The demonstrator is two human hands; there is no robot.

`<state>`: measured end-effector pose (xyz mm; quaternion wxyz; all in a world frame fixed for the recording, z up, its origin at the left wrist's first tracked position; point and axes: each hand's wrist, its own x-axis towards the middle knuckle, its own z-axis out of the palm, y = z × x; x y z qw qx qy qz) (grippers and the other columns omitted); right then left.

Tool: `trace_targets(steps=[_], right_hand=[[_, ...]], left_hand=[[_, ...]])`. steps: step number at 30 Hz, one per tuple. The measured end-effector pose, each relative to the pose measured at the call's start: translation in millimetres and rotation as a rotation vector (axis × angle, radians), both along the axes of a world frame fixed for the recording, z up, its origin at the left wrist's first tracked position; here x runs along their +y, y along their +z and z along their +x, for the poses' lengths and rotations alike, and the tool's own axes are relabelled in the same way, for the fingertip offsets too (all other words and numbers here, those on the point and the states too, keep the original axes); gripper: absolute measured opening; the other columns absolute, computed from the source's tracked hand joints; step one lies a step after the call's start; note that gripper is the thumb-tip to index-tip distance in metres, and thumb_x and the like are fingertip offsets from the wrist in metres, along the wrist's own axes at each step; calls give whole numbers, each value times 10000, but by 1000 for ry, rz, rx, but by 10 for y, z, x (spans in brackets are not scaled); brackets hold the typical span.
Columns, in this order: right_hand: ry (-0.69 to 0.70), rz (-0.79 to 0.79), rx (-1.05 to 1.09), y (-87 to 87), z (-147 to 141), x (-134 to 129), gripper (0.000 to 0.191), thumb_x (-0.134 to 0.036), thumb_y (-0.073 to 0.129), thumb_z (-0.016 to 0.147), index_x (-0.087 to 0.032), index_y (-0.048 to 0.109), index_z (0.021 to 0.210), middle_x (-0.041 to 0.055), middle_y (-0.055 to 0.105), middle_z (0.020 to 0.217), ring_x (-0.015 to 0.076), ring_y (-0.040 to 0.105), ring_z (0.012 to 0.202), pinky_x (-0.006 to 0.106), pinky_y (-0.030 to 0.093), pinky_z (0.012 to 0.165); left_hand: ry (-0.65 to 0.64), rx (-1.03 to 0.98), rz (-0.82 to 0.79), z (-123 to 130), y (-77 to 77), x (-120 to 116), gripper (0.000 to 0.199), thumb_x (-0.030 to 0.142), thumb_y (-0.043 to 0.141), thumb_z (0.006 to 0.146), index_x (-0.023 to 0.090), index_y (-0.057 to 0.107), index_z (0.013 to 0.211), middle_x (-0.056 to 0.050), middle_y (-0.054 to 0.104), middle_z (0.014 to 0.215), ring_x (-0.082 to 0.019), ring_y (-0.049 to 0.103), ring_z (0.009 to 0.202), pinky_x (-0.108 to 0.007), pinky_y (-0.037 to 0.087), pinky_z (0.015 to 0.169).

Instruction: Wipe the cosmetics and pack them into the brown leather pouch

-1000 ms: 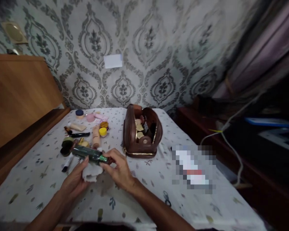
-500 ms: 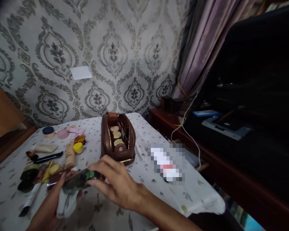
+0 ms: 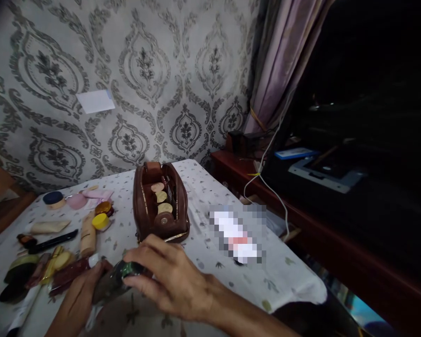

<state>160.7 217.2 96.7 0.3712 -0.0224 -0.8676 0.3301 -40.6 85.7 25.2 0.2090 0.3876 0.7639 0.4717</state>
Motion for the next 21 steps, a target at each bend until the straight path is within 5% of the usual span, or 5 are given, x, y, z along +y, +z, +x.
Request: trace_targets(steps=[4,10,15,21], right_hand=[[-138,24,104,294,142,261,209,-265,591,940,-162,621,1119,60,670,935,145,628,818,265,537,711],[-540,167,175,615,116,827,182,-295,601,925,-176,652,1052,49,679,934,150,609,770,265,481,689],[-432,314,-100,630,-327,1204,142,-204,595,916,-146,628,1040,59,644,931,161,577,802,269,422,732],[-298,391,-427,535,-794,1352,136,-215,581,928,-121,622,1017,99,648,949,197,602,847,274,390,705]], left_hand=[[-45,-117,-17,14,-26,145,483,674,422,853,223,583,802,51,531,420,-155,469,323,-254,380,348],[-17,-72,9,-214,-198,155,502,681,413,868,205,570,884,59,528,432,-143,492,335,-241,416,390],[-44,-25,-8,-253,-264,154,534,701,437,844,194,584,924,47,537,432,-175,517,379,-270,422,424],[11,-86,3,-114,-216,180,456,648,465,862,210,560,944,70,522,482,-141,476,358,-245,388,414]])
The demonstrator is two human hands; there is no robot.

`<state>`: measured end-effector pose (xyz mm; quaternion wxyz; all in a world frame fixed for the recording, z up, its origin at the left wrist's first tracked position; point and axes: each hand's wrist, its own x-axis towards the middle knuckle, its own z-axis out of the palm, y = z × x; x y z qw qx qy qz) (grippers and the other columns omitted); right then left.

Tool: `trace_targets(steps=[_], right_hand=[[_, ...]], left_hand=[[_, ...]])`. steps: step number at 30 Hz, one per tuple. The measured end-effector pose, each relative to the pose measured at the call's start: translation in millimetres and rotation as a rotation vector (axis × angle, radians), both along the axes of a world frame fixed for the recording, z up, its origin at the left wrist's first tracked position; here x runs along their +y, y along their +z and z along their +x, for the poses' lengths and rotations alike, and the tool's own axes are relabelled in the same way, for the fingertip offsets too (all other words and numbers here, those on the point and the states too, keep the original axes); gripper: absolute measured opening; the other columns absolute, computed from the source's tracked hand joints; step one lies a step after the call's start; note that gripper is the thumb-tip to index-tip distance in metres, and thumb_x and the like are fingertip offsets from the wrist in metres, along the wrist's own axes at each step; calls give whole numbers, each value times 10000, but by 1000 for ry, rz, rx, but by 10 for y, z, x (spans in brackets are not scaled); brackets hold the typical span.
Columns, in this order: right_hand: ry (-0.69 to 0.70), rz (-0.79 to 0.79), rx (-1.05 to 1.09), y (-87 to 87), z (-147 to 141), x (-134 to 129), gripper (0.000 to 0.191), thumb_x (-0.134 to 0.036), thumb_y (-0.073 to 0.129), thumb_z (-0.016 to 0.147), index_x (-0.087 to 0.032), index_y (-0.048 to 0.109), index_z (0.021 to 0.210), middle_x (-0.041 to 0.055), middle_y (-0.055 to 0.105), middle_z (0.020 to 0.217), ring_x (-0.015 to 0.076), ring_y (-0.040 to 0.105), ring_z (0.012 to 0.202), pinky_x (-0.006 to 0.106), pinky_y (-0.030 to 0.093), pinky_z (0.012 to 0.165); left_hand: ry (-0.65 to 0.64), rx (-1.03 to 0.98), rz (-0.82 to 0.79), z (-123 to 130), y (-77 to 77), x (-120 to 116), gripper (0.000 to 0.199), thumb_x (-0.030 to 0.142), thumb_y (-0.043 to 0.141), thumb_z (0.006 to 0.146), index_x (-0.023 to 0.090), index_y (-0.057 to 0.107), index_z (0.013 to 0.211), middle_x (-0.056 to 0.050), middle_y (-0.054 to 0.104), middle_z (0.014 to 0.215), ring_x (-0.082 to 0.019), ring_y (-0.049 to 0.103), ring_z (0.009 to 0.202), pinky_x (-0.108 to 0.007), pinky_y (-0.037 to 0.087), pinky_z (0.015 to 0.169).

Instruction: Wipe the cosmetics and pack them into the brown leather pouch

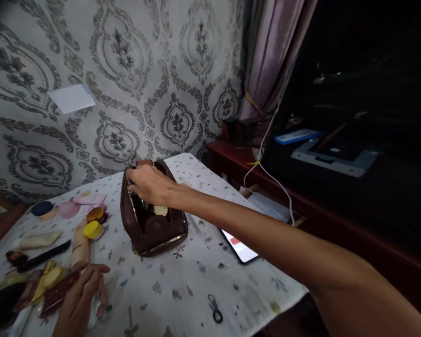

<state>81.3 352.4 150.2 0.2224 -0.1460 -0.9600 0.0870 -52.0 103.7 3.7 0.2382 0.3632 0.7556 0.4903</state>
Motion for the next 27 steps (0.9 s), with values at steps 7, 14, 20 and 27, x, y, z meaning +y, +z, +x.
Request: trace_targets(steps=[7,14,20,27], right_hand=[[0,-6,-200,-54,-155,93,148,-248,598,909,-132,647,986,120,688,1000,236,651,936,274,410,701],[-42,-33,-270,-193,-184,128,177,-165,561,892,-95,666,1016,149,708,1006,255,670,980,280,426,709],[1,-43,-251,-133,-128,124,255,-170,619,821,-120,655,1069,114,702,1029,246,650,990,279,433,723],[-55,-24,-255,-17,8,73,239,-158,629,826,-116,664,1059,103,687,975,228,628,929,284,430,748]], left_hand=[[-3,-70,3,-29,-38,-5,470,666,492,846,210,543,947,75,521,499,-121,463,348,-220,354,385],[-101,-100,-57,-164,-76,-12,535,722,518,791,203,553,913,53,563,523,-149,525,367,-246,412,380],[-118,-127,-27,-179,-93,-11,518,703,513,810,202,566,929,55,565,541,-138,522,372,-240,403,394],[-184,-177,32,-175,-45,6,463,647,463,876,196,546,934,52,570,588,-134,530,417,-244,408,448]])
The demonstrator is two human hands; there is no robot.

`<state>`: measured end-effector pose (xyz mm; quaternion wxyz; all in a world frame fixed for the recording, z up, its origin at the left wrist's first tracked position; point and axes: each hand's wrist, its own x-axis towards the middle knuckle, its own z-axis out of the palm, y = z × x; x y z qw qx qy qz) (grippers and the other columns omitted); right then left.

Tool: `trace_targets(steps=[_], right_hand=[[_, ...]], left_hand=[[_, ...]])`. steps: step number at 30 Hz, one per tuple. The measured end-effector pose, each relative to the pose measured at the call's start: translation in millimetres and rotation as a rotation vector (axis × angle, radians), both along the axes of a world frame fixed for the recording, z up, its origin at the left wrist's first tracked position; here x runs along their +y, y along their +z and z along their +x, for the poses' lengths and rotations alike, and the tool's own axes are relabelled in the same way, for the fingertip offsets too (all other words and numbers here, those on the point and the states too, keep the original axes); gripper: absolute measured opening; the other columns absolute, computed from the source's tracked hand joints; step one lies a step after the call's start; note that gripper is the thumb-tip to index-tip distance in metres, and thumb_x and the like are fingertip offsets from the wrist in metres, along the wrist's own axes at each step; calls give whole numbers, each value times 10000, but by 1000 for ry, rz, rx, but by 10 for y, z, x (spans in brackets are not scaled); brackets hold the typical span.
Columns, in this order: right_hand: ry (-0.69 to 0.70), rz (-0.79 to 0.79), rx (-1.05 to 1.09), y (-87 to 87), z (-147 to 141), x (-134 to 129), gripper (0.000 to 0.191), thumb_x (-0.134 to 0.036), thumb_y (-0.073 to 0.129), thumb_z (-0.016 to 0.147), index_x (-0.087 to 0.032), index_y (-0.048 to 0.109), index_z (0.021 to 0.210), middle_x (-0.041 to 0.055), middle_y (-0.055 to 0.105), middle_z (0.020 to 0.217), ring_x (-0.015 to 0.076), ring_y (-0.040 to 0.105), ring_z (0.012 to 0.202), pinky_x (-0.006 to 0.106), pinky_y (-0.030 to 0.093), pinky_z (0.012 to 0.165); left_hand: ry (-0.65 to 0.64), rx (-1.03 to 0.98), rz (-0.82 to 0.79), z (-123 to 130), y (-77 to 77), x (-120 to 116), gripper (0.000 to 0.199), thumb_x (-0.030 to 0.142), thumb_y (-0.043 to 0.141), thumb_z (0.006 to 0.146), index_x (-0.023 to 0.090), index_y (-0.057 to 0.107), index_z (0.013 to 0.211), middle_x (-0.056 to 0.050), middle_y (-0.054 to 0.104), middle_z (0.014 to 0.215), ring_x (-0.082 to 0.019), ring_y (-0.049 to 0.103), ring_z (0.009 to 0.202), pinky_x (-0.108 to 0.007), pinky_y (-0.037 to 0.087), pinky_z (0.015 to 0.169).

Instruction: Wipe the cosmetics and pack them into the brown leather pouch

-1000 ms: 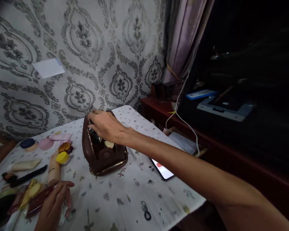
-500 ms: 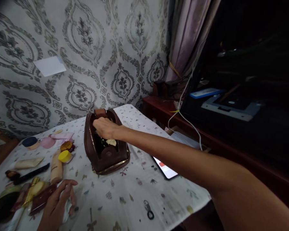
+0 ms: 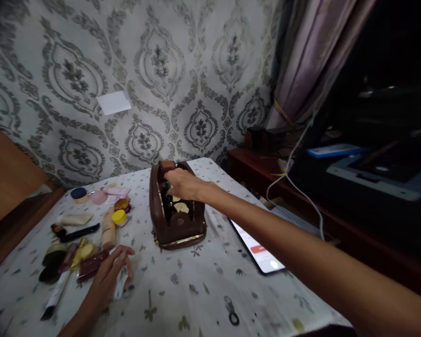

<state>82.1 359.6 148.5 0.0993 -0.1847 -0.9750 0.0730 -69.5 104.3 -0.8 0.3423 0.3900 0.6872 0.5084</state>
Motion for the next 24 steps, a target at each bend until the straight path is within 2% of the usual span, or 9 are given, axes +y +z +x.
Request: trace_targets(steps=[3,5,7,10,12,14,19,21,24], right_hand=[[-31,79,154,13,61,-135,112,-134,577,867,-135,673,924,89,669,908,212,621,863,290,422,735],[-24,104,345,-9,87,-296,121,-159,548,903,-154,664,871,89,660,966,204,619,867,291,428,734],[60,80,463,-72,100,-510,188,-205,518,939,-167,636,797,76,653,937,186,619,828,280,435,705],[251,4,493,-277,81,-883,298,-269,476,976,-176,578,713,53,617,791,149,589,694,254,421,618],[377,-40,424,-488,27,-1114,346,-297,444,995,-177,566,694,40,593,731,140,574,651,246,403,578],[434,-86,347,-727,-64,-1295,354,-299,436,997,-172,573,696,36,593,721,138,567,623,252,396,564],[350,-421,264,-1209,-402,-1542,203,-189,517,903,-175,600,718,38,627,794,142,596,649,257,441,591],[283,-576,303,-1322,-556,-1592,117,-165,526,864,-180,633,820,46,648,845,158,629,714,263,469,618],[159,-726,394,-1455,-768,-1640,155,-223,527,865,-181,626,977,63,662,931,172,649,763,286,506,642]], left_hand=[[2,-12,-32,10,71,-17,460,638,425,892,199,550,946,45,566,619,-136,527,455,-237,390,451],[3,28,-30,-6,121,-49,456,625,406,899,198,562,936,30,574,653,-151,547,523,-248,418,498],[23,109,2,-45,168,-94,436,590,398,910,195,582,916,9,592,699,-173,584,643,-269,461,612],[74,212,37,-141,228,-178,396,531,394,924,195,602,906,-12,608,764,-195,595,784,-289,462,744],[98,228,44,-222,268,-234,385,514,382,928,194,595,911,-11,602,761,-189,585,744,-288,457,715],[114,245,62,-319,318,-287,373,504,377,926,195,581,887,-13,603,753,-186,584,719,-286,455,698],[192,419,78,-687,508,-447,313,448,393,917,195,576,895,-6,621,716,-182,591,713,-275,442,699],[277,627,27,-909,593,-532,297,411,379,919,195,583,937,-8,635,748,-179,595,718,-269,438,680],[401,904,-109,-1271,692,-650,276,337,360,912,197,590,971,-17,652,788,-186,591,703,-286,436,680]])
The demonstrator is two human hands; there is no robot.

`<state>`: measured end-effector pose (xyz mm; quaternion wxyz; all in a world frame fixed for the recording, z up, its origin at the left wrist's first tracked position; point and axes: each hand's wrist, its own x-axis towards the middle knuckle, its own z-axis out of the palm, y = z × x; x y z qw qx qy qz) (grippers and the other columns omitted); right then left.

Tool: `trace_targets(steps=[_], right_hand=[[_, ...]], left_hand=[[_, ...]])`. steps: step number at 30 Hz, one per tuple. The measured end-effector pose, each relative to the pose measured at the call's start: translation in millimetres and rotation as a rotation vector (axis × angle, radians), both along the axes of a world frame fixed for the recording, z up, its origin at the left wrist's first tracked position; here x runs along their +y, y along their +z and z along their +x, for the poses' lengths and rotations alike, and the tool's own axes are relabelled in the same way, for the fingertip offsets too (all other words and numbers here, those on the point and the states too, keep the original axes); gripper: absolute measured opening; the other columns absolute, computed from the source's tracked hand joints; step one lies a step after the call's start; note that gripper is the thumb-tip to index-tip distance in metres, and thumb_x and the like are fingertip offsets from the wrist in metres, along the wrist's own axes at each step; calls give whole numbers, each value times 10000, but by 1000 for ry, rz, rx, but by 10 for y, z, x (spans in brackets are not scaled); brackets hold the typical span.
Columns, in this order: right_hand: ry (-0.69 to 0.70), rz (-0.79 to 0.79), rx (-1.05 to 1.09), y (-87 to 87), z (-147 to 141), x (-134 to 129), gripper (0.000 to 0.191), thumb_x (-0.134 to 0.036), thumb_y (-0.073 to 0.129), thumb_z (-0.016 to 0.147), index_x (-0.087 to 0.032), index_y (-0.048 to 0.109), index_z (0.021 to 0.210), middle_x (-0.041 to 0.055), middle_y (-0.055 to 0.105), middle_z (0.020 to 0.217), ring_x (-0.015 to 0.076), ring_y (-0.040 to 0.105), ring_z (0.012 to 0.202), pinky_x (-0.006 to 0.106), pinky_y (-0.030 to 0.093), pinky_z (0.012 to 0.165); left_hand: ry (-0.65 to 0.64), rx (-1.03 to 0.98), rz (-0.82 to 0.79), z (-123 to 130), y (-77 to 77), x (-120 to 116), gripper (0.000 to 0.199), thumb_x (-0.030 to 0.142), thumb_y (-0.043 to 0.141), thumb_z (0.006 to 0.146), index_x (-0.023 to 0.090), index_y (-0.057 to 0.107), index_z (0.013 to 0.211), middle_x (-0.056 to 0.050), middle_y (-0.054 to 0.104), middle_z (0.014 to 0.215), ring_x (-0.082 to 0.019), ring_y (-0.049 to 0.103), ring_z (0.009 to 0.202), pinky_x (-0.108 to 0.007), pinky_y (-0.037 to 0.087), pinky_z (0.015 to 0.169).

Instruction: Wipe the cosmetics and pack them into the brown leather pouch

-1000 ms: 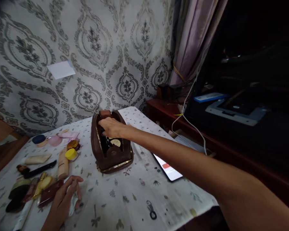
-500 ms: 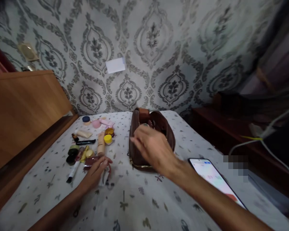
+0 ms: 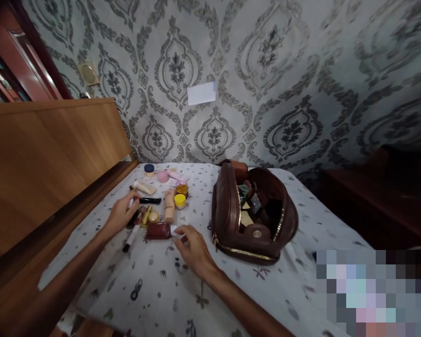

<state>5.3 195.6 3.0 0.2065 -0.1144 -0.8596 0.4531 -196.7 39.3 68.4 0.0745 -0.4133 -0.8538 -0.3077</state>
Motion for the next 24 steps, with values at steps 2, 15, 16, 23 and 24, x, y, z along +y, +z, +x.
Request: trace_targets(steps=[2,15,16,23,24], right_hand=[[-70,-15,29,-82,-105,-17,209,-258,526,872,-176,608,1045,75,652,968,175,642,755,311,521,668],[-127,45,76,-246,-119,-32,230,-284,458,920,-162,601,1053,95,636,966,207,627,823,338,520,724],[-124,47,72,-243,-118,-37,226,-281,464,918,-164,602,1054,94,635,966,207,628,825,338,523,724],[-52,118,62,-211,-116,-60,301,-193,493,865,-180,598,1146,65,598,928,196,622,782,350,533,755],[-45,135,58,-211,-115,-62,317,-183,492,859,-181,598,1158,63,597,920,200,622,784,354,533,753]], left_hand=[[35,54,-40,-194,35,-33,255,304,370,903,196,591,968,-35,662,836,-202,598,747,-308,441,723],[-203,65,-369,156,-254,765,578,540,554,860,161,493,1292,-152,590,1229,-311,616,1070,-357,480,849],[-185,68,-385,182,-271,797,620,551,562,850,151,473,1315,-173,572,1249,-333,612,1079,-372,481,843],[-131,97,-445,206,-286,821,538,477,549,873,158,501,1304,-176,589,1227,-338,639,1032,-379,487,805],[-131,98,-441,171,-279,815,512,480,545,881,177,514,1292,-153,605,1215,-316,642,1030,-362,487,813]])
